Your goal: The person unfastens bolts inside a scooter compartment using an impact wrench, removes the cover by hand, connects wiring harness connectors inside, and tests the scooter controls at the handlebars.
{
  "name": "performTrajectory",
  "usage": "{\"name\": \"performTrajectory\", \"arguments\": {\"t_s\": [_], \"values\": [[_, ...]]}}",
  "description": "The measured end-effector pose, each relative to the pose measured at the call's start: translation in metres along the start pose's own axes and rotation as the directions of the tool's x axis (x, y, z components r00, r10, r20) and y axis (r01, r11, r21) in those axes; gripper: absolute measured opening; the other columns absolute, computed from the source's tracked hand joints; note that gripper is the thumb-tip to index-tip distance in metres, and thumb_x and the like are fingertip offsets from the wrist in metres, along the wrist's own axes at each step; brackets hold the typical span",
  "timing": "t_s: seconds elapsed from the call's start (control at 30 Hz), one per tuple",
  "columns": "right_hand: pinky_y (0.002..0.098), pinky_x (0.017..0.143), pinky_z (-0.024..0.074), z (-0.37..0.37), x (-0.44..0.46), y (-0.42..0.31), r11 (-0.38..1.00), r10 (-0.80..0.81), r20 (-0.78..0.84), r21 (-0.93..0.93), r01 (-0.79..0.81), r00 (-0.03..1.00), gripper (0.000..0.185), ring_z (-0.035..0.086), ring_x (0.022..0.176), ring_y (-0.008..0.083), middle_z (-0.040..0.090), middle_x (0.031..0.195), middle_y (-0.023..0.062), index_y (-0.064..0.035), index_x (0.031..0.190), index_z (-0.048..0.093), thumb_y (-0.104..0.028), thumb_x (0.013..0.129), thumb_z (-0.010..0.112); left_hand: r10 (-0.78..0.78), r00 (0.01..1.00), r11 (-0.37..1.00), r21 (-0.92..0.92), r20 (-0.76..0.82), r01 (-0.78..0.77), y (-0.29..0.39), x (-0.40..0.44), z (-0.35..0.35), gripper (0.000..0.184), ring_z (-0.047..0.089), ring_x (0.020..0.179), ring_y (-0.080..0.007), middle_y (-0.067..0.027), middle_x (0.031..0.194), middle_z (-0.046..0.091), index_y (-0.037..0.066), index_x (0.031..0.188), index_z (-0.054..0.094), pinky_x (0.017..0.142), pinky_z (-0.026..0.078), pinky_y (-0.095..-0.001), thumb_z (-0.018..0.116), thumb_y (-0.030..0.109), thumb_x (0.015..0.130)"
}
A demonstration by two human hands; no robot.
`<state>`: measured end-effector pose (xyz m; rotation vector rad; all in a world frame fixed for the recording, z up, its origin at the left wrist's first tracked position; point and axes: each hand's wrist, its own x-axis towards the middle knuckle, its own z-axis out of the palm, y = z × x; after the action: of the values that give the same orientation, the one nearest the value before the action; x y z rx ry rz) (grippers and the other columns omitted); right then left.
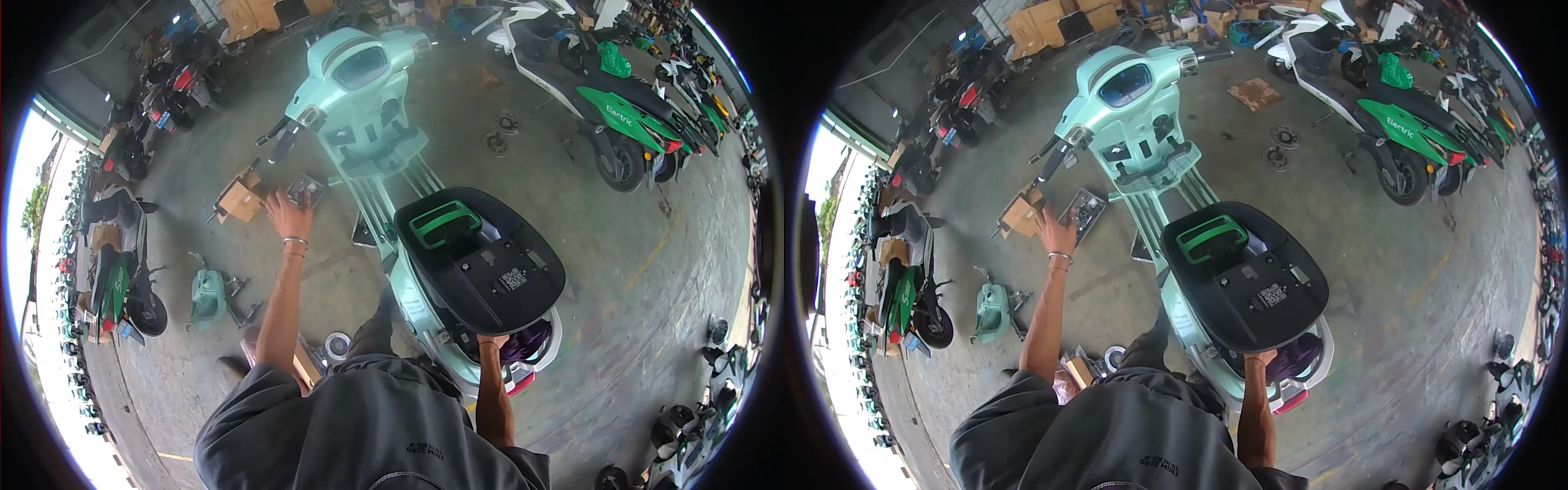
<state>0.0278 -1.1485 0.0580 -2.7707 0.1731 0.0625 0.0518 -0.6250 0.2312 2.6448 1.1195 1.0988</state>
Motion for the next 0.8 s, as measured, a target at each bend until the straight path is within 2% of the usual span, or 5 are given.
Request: {"name": "performTrajectory", "arguments": {"t_s": [0.1, 0.17, 0.37, 0.53, 0.8], "values": [[0.0425, 0.081, 0.0545, 0.039, -0.002, 0.026, 0.994, -0.011, -0.074, 0.107, 0.019, 0.997, 0.049, 0.068, 0.098, 0.0312, 0.068, 0.115, 0.0121, -0.0098, 0.120, 0.065, -0.040, 0.081, 0.069, -0.002, 0.998, 0.999, 0.039, 0.063, 0.000, 0.016, 0.079, 0.013, 0.080, 0.037, 0.131, -0.0417, -0.0233, 0.136, 0.043, -0.003, 0.134, 0.041, 0.111, 0.029, -0.0514, 0.076, 0.040, 0.077], [0.0425, 0.085, 0.0536, 0.061, -0.006, 0.043, 0.972, 0.006, -0.134, 0.233, 0.025, 0.991, 0.053, 0.066, 0.104, 0.0307, 0.065, 0.122, 0.0144, -0.0079, 0.127, 0.061, -0.039, 0.084, 0.067, 0.033, 0.994, 0.964, 0.259, 0.104, -0.059, 0.018, 0.119, 0.035, 0.087, 0.029, 0.139, -0.0404, -0.0237, 0.144, 0.038, -0.001, 0.140, 0.037, 0.115, 0.024, -0.0503, 0.073, 0.047, 0.078], [0.0418, 0.084, 0.0539, 0.044, -0.023, 0.036, 0.977, 0.147, -0.109, 0.171, -0.127, 0.983, 0.051, 0.066, 0.102, 0.0301, 0.065, 0.120, 0.0143, -0.0065, 0.125, 0.062, -0.037, 0.084, 0.067, -0.143, 0.949, 0.953, 0.299, 0.282, 0.055, 0.001, 0.174, 0.097, 0.090, 0.029, 0.143, -0.0342, -0.0203, 0.151, 0.037, 0.006, 0.147, 0.037, 0.118, 0.022, -0.0461, 0.062, 0.060, 0.080], [0.0412, 0.083, 0.0541, 0.042, -0.027, 0.035, 0.967, 0.213, -0.111, 0.167, -0.193, 0.971, 0.049, 0.066, 0.100, 0.0296, 0.066, 0.118, 0.0143, -0.0054, 0.123, 0.063, -0.035, 0.085, 0.067, -0.003, 0.948, 0.959, 0.268, 0.319, -0.087, -0.003, 0.213, 0.086, 0.070, 0.043, 0.135, -0.0316, -0.0127, 0.144, 0.046, 0.010, 0.141, 0.046, 0.105, 0.045, -0.0427, 0.066, 0.036, 0.079], [0.0403, 0.081, 0.0545, 0.047, -0.038, 0.030, 0.933, 0.333, -0.148, 0.197, -0.303, 0.931, 0.046, 0.067, 0.097, 0.0288, 0.067, 0.115, 0.0143, -0.0036, 0.121, 0.064, -0.032, 0.085, 0.067, 0.246, 0.882, 0.911, 0.214, 0.403, -0.352, -0.008, 0.309, 0.102, 0.069, 0.044, 0.134, -0.0274, -0.0026, 0.143, 0.047, 0.017, 0.140, 0.048, 0.105, 0.046, -0.0414, 0.068, 0.028, 0.075]]}}
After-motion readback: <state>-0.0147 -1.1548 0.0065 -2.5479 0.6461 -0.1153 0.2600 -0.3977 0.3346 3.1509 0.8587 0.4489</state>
